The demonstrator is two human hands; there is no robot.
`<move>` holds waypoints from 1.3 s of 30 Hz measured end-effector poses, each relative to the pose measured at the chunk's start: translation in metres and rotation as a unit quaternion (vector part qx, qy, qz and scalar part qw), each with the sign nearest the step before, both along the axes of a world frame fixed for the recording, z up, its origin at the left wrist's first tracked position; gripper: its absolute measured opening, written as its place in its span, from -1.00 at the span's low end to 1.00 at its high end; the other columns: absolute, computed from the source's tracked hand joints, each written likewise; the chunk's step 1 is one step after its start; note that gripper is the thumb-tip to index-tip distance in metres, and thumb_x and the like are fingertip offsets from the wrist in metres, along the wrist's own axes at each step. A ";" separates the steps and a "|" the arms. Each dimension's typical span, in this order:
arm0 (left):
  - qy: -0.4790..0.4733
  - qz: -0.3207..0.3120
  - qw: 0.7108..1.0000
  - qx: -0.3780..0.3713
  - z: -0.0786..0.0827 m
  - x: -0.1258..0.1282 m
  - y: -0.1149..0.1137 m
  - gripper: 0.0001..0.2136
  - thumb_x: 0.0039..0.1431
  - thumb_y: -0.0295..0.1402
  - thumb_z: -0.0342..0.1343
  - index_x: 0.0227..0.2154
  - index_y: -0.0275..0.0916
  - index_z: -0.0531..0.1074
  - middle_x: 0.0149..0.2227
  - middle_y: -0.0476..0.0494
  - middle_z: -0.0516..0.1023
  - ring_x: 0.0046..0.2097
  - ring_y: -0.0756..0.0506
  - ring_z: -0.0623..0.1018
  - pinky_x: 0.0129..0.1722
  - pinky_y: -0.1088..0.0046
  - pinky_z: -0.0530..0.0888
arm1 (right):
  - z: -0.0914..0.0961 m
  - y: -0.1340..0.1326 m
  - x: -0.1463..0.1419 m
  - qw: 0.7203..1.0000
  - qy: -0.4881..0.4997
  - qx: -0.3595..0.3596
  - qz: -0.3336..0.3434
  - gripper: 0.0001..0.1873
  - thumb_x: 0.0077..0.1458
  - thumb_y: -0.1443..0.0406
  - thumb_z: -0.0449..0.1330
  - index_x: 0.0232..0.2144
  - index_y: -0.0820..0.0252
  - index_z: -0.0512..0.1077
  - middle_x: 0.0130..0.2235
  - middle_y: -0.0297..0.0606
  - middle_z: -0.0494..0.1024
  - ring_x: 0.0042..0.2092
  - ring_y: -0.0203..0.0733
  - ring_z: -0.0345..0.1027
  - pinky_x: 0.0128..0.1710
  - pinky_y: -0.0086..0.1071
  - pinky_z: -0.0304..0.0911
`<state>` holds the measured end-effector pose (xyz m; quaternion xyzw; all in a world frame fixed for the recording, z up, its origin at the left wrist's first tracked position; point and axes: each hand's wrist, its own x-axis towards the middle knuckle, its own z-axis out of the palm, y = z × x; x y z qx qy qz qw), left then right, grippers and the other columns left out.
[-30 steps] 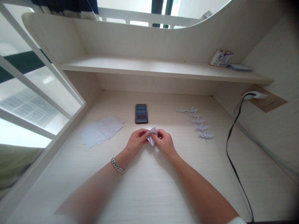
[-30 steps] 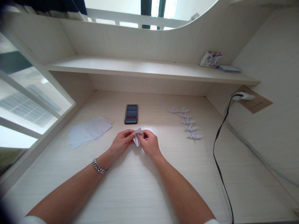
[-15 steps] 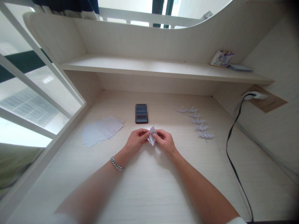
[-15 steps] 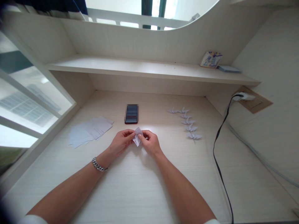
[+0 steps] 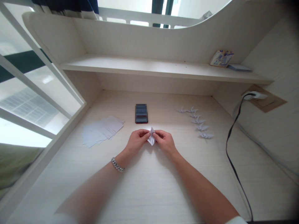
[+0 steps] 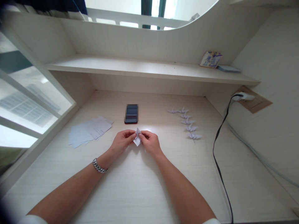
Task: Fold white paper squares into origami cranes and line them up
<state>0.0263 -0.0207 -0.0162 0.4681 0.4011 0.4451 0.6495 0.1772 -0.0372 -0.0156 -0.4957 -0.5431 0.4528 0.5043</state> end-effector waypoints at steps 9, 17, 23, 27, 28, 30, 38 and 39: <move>0.030 0.032 0.999 0.001 0.001 -0.001 0.001 -0.74 -0.14 -0.24 0.27 -0.43 -0.33 0.50 -0.46 -0.16 0.55 -0.43 -0.05 0.50 -0.43 0.48 0.39 | -0.001 0.001 -0.001 0.999 0.024 -0.024 0.002 -0.68 -0.06 0.13 0.20 -0.32 0.24 0.51 -0.43 -0.21 0.53 -0.43 -0.20 0.37 -0.49 -0.40 0.28; -0.002 0.006 0.999 -0.046 0.006 -0.002 0.000 -0.72 -0.17 -0.23 0.28 -0.41 -0.34 0.52 -0.38 -0.22 0.57 -0.35 -0.11 0.53 -0.37 0.39 0.45 | -0.001 0.000 -0.001 1.000 0.002 -0.004 -0.017 -0.69 -0.04 0.14 0.19 -0.31 0.24 0.53 -0.37 -0.18 0.56 -0.38 -0.16 0.40 -0.41 -0.36 0.31; -0.003 0.022 0.998 -0.060 0.008 -0.002 -0.001 -0.74 -0.22 -0.27 0.32 -0.45 -0.34 0.52 -0.45 -0.18 0.55 -0.42 -0.08 0.51 -0.43 0.42 0.44 | 0.004 -0.003 -0.002 0.999 -0.015 0.013 -0.028 -0.73 -0.05 0.17 0.20 -0.35 0.23 0.54 -0.37 -0.18 0.58 -0.37 -0.14 0.42 -0.38 -0.34 0.31; 0.001 0.021 0.998 -0.066 0.009 -0.001 -0.001 -0.75 -0.21 -0.29 0.32 -0.46 -0.35 0.50 -0.47 -0.17 0.54 -0.43 -0.06 0.51 -0.44 0.43 0.43 | 0.006 -0.004 -0.003 1.000 -0.011 0.007 -0.023 -0.73 -0.04 0.17 0.19 -0.34 0.22 0.53 -0.41 -0.20 0.57 -0.42 -0.18 0.41 -0.43 -0.35 0.32; 0.002 0.022 0.998 -0.067 0.009 -0.002 -0.001 -0.75 -0.21 -0.29 0.32 -0.46 -0.35 0.50 -0.47 -0.17 0.54 -0.43 -0.06 0.51 -0.44 0.44 0.43 | 0.007 -0.004 -0.003 1.000 -0.012 0.008 -0.022 -0.73 -0.04 0.17 0.19 -0.34 0.22 0.53 -0.41 -0.21 0.57 -0.43 -0.18 0.41 -0.43 -0.35 0.32; 0.002 0.023 0.997 -0.067 0.009 -0.002 -0.001 -0.75 -0.21 -0.30 0.32 -0.46 -0.35 0.49 -0.46 -0.17 0.54 -0.43 -0.06 0.50 -0.45 0.44 0.42 | 0.007 -0.004 -0.003 1.000 -0.012 0.010 -0.024 -0.73 -0.04 0.17 0.19 -0.34 0.22 0.53 -0.41 -0.21 0.57 -0.43 -0.19 0.41 -0.43 -0.36 0.32; -0.016 -0.028 0.998 -0.059 0.010 -0.004 0.001 -0.73 -0.12 -0.27 0.26 -0.36 -0.36 0.51 -0.35 -0.20 0.54 -0.32 -0.08 0.51 -0.32 0.41 0.42 | 0.005 -0.003 -0.003 1.000 0.000 -0.005 -0.024 -0.71 -0.04 0.15 0.19 -0.36 0.25 0.53 -0.45 -0.21 0.56 -0.47 -0.21 0.40 -0.47 -0.38 0.31; -0.009 -0.023 0.998 -0.055 0.010 -0.004 0.001 -0.73 -0.13 -0.27 0.27 -0.38 -0.36 0.51 -0.37 -0.19 0.53 -0.35 -0.06 0.50 -0.35 0.43 0.41 | 0.006 -0.003 -0.003 1.000 -0.009 -0.005 -0.024 -0.71 -0.04 0.15 0.19 -0.37 0.26 0.53 -0.45 -0.20 0.56 -0.46 -0.21 0.40 -0.47 -0.38 0.31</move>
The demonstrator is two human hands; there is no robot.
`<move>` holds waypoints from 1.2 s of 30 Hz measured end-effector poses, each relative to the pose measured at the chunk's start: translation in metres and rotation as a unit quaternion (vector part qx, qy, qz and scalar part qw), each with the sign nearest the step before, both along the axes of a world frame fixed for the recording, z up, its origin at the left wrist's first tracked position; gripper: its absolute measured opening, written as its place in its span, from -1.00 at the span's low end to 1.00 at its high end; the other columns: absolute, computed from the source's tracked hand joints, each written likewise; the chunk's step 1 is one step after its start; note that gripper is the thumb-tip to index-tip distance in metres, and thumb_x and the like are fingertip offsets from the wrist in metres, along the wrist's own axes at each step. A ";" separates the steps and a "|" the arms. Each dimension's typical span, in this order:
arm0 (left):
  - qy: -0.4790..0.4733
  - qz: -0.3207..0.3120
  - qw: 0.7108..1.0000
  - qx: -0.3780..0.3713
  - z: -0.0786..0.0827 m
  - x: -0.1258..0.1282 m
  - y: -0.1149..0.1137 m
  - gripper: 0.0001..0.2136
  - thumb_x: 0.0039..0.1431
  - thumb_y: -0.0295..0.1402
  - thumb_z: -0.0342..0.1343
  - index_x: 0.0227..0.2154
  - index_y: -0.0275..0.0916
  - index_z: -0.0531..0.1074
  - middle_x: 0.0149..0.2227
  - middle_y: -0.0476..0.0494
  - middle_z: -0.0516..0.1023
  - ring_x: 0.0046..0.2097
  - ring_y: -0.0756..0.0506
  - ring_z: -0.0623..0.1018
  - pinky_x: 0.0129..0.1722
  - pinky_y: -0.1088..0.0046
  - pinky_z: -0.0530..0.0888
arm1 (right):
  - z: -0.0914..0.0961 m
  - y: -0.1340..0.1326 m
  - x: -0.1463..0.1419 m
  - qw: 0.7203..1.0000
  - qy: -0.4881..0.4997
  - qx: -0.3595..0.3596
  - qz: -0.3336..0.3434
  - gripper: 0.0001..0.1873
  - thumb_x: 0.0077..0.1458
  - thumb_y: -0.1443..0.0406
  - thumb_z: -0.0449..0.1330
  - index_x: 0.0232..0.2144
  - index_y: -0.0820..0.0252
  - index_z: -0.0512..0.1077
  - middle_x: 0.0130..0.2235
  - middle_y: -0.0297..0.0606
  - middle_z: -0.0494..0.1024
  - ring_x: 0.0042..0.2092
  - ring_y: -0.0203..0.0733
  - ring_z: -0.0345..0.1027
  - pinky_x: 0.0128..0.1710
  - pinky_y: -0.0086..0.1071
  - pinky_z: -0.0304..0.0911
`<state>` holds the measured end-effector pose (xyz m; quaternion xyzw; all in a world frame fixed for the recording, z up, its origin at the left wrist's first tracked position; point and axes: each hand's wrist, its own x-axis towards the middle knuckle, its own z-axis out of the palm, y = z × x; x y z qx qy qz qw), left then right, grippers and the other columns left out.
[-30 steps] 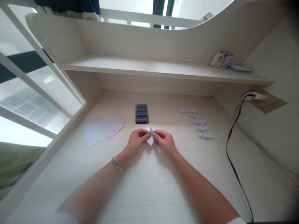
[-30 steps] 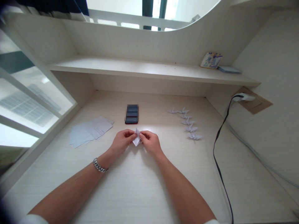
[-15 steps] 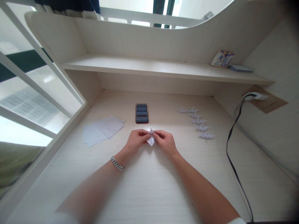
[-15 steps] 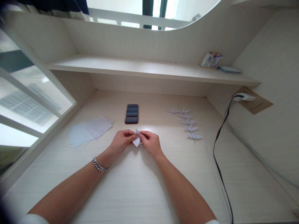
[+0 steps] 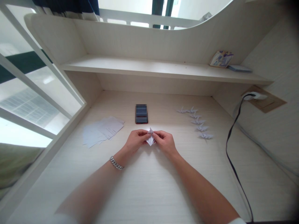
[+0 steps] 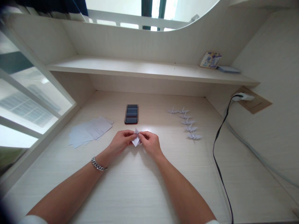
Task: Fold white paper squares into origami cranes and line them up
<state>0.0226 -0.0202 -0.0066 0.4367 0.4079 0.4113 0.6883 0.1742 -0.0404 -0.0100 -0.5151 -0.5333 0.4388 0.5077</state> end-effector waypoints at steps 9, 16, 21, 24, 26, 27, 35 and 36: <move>0.107 -0.064 0.992 0.020 0.007 -0.003 -0.001 -0.73 -0.15 -0.21 0.25 -0.47 -0.36 0.51 -0.53 -0.08 0.46 -0.49 0.03 0.40 -0.52 0.54 0.29 | 0.000 0.003 0.006 1.000 0.022 0.009 0.004 -0.73 -0.12 0.25 0.26 -0.29 0.22 0.50 -0.28 -0.14 0.56 -0.29 -0.13 0.42 -0.33 -0.33 0.34; 0.162 -0.123 0.979 0.017 0.014 -0.005 -0.001 -0.77 -0.16 -0.26 0.23 -0.51 -0.38 0.49 -0.59 -0.07 0.43 -0.55 0.05 0.35 -0.57 0.56 0.22 | -0.005 0.005 0.006 0.993 0.114 -0.018 0.022 -0.79 -0.23 0.40 0.28 -0.40 0.22 0.49 -0.40 -0.23 0.56 -0.37 -0.20 0.43 -0.35 -0.37 0.31; 0.164 -0.126 0.978 0.008 0.017 -0.005 -0.001 -0.78 -0.16 -0.28 0.22 -0.53 -0.38 0.48 -0.60 -0.07 0.42 -0.56 0.06 0.35 -0.57 0.56 0.22 | -0.001 0.004 0.006 0.991 0.131 -0.030 0.012 -0.83 -0.26 0.40 0.28 -0.46 0.22 0.49 -0.44 -0.25 0.57 -0.41 -0.22 0.41 -0.43 -0.41 0.27; 0.159 -0.130 0.979 -0.002 0.018 -0.006 -0.001 -0.79 -0.16 -0.29 0.23 -0.52 -0.37 0.48 -0.60 -0.06 0.42 -0.55 0.05 0.35 -0.57 0.55 0.22 | 0.001 0.003 0.006 0.990 0.136 -0.034 0.017 -0.83 -0.25 0.38 0.28 -0.46 0.21 0.50 -0.44 -0.24 0.57 -0.42 -0.21 0.41 -0.46 -0.41 0.26; 0.155 -0.133 0.979 -0.006 0.017 -0.006 0.000 -0.79 -0.16 -0.28 0.22 -0.52 -0.37 0.48 -0.60 -0.05 0.41 -0.55 0.05 0.35 -0.56 0.55 0.22 | 0.001 0.003 0.007 0.989 0.138 -0.038 0.019 -0.83 -0.25 0.36 0.29 -0.45 0.21 0.50 -0.44 -0.23 0.58 -0.42 -0.21 0.42 -0.47 -0.40 0.26; 0.155 -0.135 0.979 -0.006 0.017 -0.006 0.000 -0.79 -0.16 -0.28 0.22 -0.52 -0.37 0.47 -0.60 -0.05 0.41 -0.55 0.05 0.35 -0.56 0.55 0.22 | 0.001 0.003 0.007 0.989 0.139 -0.040 0.019 -0.82 -0.25 0.36 0.30 -0.44 0.21 0.50 -0.43 -0.22 0.58 -0.42 -0.20 0.42 -0.46 -0.40 0.26; 0.161 -0.147 0.976 -0.004 0.016 -0.008 0.000 -0.79 -0.16 -0.28 0.22 -0.52 -0.36 0.48 -0.61 -0.05 0.41 -0.55 0.05 0.35 -0.56 0.55 0.21 | 0.002 0.004 0.012 0.988 0.134 -0.072 0.022 -0.78 -0.29 0.34 0.34 -0.45 0.23 0.50 -0.43 -0.19 0.59 -0.40 -0.16 0.45 -0.44 -0.38 0.28; 0.161 -0.149 0.976 -0.002 0.016 -0.008 0.001 -0.79 -0.16 -0.27 0.22 -0.52 -0.36 0.48 -0.60 -0.05 0.41 -0.55 0.05 0.34 -0.55 0.54 0.21 | 0.002 0.004 0.012 0.988 0.134 -0.075 0.025 -0.77 -0.30 0.33 0.34 -0.44 0.22 0.50 -0.43 -0.19 0.59 -0.39 -0.15 0.45 -0.43 -0.37 0.29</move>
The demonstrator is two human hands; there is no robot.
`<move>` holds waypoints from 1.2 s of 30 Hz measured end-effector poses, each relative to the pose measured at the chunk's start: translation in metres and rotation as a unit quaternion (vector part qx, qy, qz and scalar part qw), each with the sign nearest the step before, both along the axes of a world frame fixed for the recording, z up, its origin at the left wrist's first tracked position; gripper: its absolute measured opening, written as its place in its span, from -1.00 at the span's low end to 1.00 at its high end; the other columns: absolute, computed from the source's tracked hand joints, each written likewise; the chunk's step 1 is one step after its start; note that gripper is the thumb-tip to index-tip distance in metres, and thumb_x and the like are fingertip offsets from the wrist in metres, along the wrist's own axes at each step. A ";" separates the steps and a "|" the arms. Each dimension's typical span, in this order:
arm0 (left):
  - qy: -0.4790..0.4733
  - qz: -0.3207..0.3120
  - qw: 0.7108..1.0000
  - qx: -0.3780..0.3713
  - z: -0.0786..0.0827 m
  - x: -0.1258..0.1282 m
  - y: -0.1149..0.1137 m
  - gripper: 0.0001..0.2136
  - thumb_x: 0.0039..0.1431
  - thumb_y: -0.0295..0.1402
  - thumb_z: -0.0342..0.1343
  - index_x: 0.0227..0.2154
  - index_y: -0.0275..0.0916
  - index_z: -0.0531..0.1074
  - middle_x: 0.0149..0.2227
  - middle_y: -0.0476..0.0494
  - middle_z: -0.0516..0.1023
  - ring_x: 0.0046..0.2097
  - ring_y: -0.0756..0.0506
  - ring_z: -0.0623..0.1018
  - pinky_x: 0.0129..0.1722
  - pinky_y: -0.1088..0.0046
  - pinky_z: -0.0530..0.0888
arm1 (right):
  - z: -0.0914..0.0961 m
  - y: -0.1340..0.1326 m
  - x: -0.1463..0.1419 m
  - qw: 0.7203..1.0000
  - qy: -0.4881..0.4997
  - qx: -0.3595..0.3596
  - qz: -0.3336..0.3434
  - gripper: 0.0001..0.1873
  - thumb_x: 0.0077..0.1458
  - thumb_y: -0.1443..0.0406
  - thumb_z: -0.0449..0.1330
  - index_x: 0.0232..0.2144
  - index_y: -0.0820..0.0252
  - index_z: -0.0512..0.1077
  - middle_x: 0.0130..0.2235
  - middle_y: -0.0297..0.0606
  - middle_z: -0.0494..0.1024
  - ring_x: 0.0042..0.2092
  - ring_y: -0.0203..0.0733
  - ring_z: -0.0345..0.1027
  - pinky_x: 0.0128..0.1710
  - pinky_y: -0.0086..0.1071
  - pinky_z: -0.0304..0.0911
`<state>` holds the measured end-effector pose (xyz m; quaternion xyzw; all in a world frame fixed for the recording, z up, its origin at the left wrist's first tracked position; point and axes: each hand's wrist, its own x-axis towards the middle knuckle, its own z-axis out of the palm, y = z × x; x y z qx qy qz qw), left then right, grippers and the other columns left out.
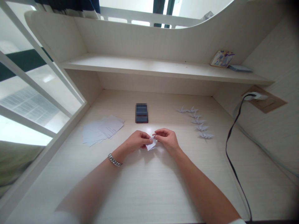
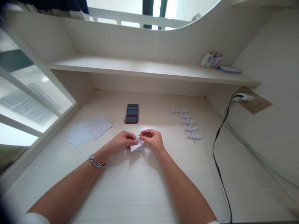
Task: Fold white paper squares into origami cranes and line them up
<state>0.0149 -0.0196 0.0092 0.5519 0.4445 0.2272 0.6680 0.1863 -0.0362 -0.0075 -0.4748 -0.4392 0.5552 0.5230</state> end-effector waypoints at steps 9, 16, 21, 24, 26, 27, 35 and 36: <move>0.001 -0.025 1.000 0.006 -0.002 -0.001 0.001 -0.80 -0.16 -0.28 0.20 -0.54 -0.36 0.47 -0.62 -0.04 0.38 -0.57 0.07 0.29 -0.56 0.54 0.18 | 0.004 -0.002 0.000 1.000 -0.019 0.023 -0.005 -0.81 -0.30 0.37 0.32 -0.48 0.23 0.51 -0.46 -0.21 0.58 -0.44 -0.20 0.42 -0.48 -0.41 0.27; 0.017 -0.028 0.999 0.010 0.004 -0.001 -0.002 -0.81 -0.18 -0.29 0.20 -0.54 -0.36 0.47 -0.60 -0.06 0.41 -0.57 0.05 0.32 -0.55 0.52 0.21 | 0.005 -0.002 0.000 0.999 -0.042 -0.006 -0.028 -0.87 -0.24 0.30 0.26 -0.51 0.20 0.51 -0.47 -0.22 0.57 -0.45 -0.20 0.40 -0.53 -0.43 0.26; 0.009 -0.015 1.000 0.016 0.003 0.000 -0.002 -0.82 -0.18 -0.31 0.20 -0.55 -0.36 0.47 -0.62 -0.04 0.39 -0.58 0.06 0.30 -0.56 0.53 0.19 | 0.003 -0.001 0.000 1.000 -0.006 -0.012 -0.028 -0.76 -0.15 0.21 0.24 -0.38 0.21 0.50 -0.41 -0.18 0.57 -0.45 -0.21 0.41 -0.56 -0.45 0.25; 0.010 -0.016 1.000 0.023 0.002 0.000 -0.002 -0.81 -0.17 -0.30 0.19 -0.55 -0.36 0.47 -0.62 -0.05 0.40 -0.58 0.06 0.31 -0.56 0.53 0.20 | 0.000 -0.001 0.000 1.000 -0.011 0.006 0.001 -0.71 -0.16 0.17 0.28 -0.35 0.20 0.50 -0.40 -0.19 0.56 -0.42 -0.20 0.41 -0.53 -0.42 0.28; 0.016 -0.020 0.999 0.028 0.001 0.000 -0.002 -0.80 -0.15 -0.28 0.18 -0.54 -0.37 0.47 -0.62 -0.06 0.41 -0.58 0.05 0.32 -0.56 0.52 0.22 | -0.001 -0.002 -0.001 0.999 -0.034 0.030 0.015 -0.72 -0.22 0.19 0.33 -0.39 0.20 0.51 -0.42 -0.21 0.56 -0.41 -0.19 0.41 -0.47 -0.39 0.30; 0.019 -0.022 0.999 0.032 0.001 0.000 -0.003 -0.79 -0.14 -0.27 0.18 -0.54 -0.36 0.47 -0.62 -0.07 0.41 -0.57 0.05 0.33 -0.56 0.52 0.22 | -0.002 -0.002 -0.001 0.998 -0.042 0.038 0.016 -0.73 -0.24 0.21 0.34 -0.41 0.20 0.51 -0.44 -0.22 0.55 -0.42 -0.19 0.41 -0.45 -0.38 0.31; 0.041 -0.021 0.997 0.059 -0.004 0.001 -0.004 -0.79 -0.10 -0.26 0.15 -0.54 -0.35 0.46 -0.59 -0.08 0.43 -0.56 0.04 0.36 -0.55 0.52 0.25 | -0.004 -0.001 0.000 1.000 -0.015 0.013 0.000 -0.71 -0.34 0.23 0.40 -0.47 0.21 0.51 -0.48 -0.25 0.56 -0.45 -0.19 0.42 -0.44 -0.35 0.31; 0.044 -0.019 0.997 0.062 -0.005 0.001 -0.004 -0.79 -0.10 -0.26 0.15 -0.54 -0.35 0.47 -0.59 -0.08 0.43 -0.56 0.04 0.35 -0.55 0.52 0.25 | -0.004 -0.001 0.000 1.000 -0.012 0.012 0.002 -0.71 -0.33 0.22 0.40 -0.47 0.21 0.51 -0.47 -0.24 0.56 -0.44 -0.18 0.42 -0.44 -0.35 0.31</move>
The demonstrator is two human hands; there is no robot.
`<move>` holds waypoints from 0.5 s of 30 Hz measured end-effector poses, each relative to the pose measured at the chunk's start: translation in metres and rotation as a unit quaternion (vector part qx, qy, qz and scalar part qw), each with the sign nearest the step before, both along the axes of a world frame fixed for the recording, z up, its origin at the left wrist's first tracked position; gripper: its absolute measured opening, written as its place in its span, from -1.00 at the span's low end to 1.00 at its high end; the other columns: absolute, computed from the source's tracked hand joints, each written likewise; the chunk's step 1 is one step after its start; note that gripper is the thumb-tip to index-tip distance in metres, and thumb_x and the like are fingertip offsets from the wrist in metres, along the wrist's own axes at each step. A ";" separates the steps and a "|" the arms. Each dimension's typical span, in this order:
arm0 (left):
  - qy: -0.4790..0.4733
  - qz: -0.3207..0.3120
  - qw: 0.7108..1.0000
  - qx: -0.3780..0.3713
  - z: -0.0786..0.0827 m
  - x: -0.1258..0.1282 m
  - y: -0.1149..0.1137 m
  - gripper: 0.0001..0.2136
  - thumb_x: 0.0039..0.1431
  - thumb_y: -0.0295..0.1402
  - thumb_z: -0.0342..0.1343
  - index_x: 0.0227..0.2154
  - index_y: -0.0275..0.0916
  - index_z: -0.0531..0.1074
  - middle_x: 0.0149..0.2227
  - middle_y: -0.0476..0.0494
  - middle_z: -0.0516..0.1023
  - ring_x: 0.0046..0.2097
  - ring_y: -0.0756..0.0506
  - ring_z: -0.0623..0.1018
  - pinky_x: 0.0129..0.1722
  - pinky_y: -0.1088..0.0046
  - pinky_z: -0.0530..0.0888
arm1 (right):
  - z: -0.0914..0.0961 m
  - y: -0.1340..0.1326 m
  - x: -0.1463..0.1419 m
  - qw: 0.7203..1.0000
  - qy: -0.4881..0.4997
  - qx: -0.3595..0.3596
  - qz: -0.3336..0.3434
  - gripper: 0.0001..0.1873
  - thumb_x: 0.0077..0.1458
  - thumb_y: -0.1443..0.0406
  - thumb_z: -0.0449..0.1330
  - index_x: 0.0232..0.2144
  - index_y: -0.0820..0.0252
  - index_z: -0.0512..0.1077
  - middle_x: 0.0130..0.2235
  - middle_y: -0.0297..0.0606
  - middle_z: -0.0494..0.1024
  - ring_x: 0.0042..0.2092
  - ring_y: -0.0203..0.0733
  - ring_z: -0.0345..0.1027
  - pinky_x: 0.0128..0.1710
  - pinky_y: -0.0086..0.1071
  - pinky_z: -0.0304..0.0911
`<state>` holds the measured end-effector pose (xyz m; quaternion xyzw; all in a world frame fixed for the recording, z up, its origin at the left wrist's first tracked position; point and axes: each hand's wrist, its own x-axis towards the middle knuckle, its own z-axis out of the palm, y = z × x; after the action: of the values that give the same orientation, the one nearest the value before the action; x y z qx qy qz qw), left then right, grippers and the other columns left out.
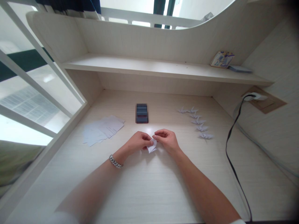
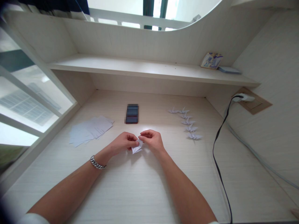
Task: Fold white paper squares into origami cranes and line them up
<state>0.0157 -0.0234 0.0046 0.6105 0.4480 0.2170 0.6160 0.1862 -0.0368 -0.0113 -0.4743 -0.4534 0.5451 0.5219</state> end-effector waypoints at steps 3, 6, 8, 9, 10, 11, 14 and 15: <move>0.006 0.005 1.000 0.010 0.000 0.001 0.000 -0.79 -0.11 -0.26 0.15 -0.51 -0.34 0.49 -0.58 -0.08 0.44 -0.55 0.04 0.36 -0.55 0.52 0.24 | 0.001 0.000 0.000 1.000 0.008 -0.006 0.015 -0.72 -0.21 0.15 0.33 -0.43 0.21 0.50 -0.41 -0.18 0.58 -0.39 -0.15 0.44 -0.44 -0.34 0.33; 0.018 0.011 1.000 0.010 0.000 0.002 -0.001 -0.79 -0.13 -0.26 0.15 -0.51 -0.34 0.50 -0.57 -0.08 0.45 -0.55 0.03 0.36 -0.55 0.52 0.24 | 0.002 -0.001 0.001 1.000 -0.001 -0.005 0.012 -0.70 -0.15 0.12 0.29 -0.41 0.22 0.49 -0.40 -0.15 0.59 -0.38 -0.14 0.45 -0.42 -0.33 0.35; 0.023 0.013 1.000 0.007 0.001 0.002 -0.001 -0.80 -0.14 -0.27 0.16 -0.52 -0.35 0.49 -0.57 -0.09 0.45 -0.55 0.03 0.36 -0.55 0.53 0.24 | 0.002 0.000 0.001 1.000 -0.013 0.004 -0.001 -0.69 -0.17 0.13 0.30 -0.39 0.23 0.49 -0.43 -0.16 0.59 -0.39 -0.15 0.46 -0.40 -0.33 0.35; 0.021 0.015 1.000 0.006 0.002 0.002 -0.001 -0.80 -0.15 -0.27 0.16 -0.53 -0.35 0.49 -0.57 -0.09 0.44 -0.55 0.03 0.35 -0.55 0.53 0.24 | 0.002 0.000 0.001 1.000 -0.016 0.006 -0.005 -0.68 -0.17 0.12 0.30 -0.38 0.23 0.49 -0.43 -0.16 0.58 -0.39 -0.15 0.46 -0.40 -0.33 0.35; 0.017 0.018 1.000 0.004 0.002 0.003 -0.001 -0.80 -0.15 -0.28 0.17 -0.53 -0.35 0.49 -0.57 -0.09 0.44 -0.55 0.04 0.35 -0.55 0.53 0.24 | 0.002 0.000 0.001 1.000 -0.016 0.006 -0.006 -0.67 -0.16 0.12 0.29 -0.37 0.23 0.48 -0.43 -0.16 0.59 -0.39 -0.15 0.46 -0.41 -0.34 0.35; 0.011 0.023 1.000 0.001 0.003 0.003 -0.001 -0.80 -0.15 -0.28 0.17 -0.52 -0.35 0.49 -0.57 -0.09 0.44 -0.55 0.04 0.35 -0.55 0.53 0.24 | 0.002 0.000 0.001 1.000 -0.012 0.003 -0.003 -0.67 -0.14 0.11 0.28 -0.36 0.23 0.48 -0.41 -0.16 0.59 -0.39 -0.15 0.46 -0.42 -0.34 0.35; -0.011 0.044 0.999 -0.018 0.003 0.003 0.000 -0.80 -0.15 -0.29 0.18 -0.50 -0.36 0.48 -0.58 -0.08 0.43 -0.56 0.05 0.34 -0.56 0.55 0.23 | 0.002 0.000 0.001 1.000 -0.006 -0.001 0.016 -0.67 -0.14 0.13 0.28 -0.33 0.22 0.48 -0.37 -0.16 0.58 -0.36 -0.14 0.46 -0.43 -0.36 0.35; -0.018 0.050 0.998 -0.025 0.003 0.003 0.000 -0.80 -0.16 -0.29 0.18 -0.50 -0.36 0.48 -0.58 -0.08 0.43 -0.56 0.05 0.34 -0.56 0.55 0.23 | 0.002 0.000 0.001 1.000 -0.009 0.002 0.022 -0.68 -0.16 0.15 0.29 -0.33 0.21 0.49 -0.36 -0.17 0.58 -0.35 -0.14 0.46 -0.42 -0.36 0.35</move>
<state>0.0183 -0.0230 0.0077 0.5678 0.4718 0.2471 0.6277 0.1874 -0.0372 -0.0095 -0.4680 -0.4692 0.5514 0.5069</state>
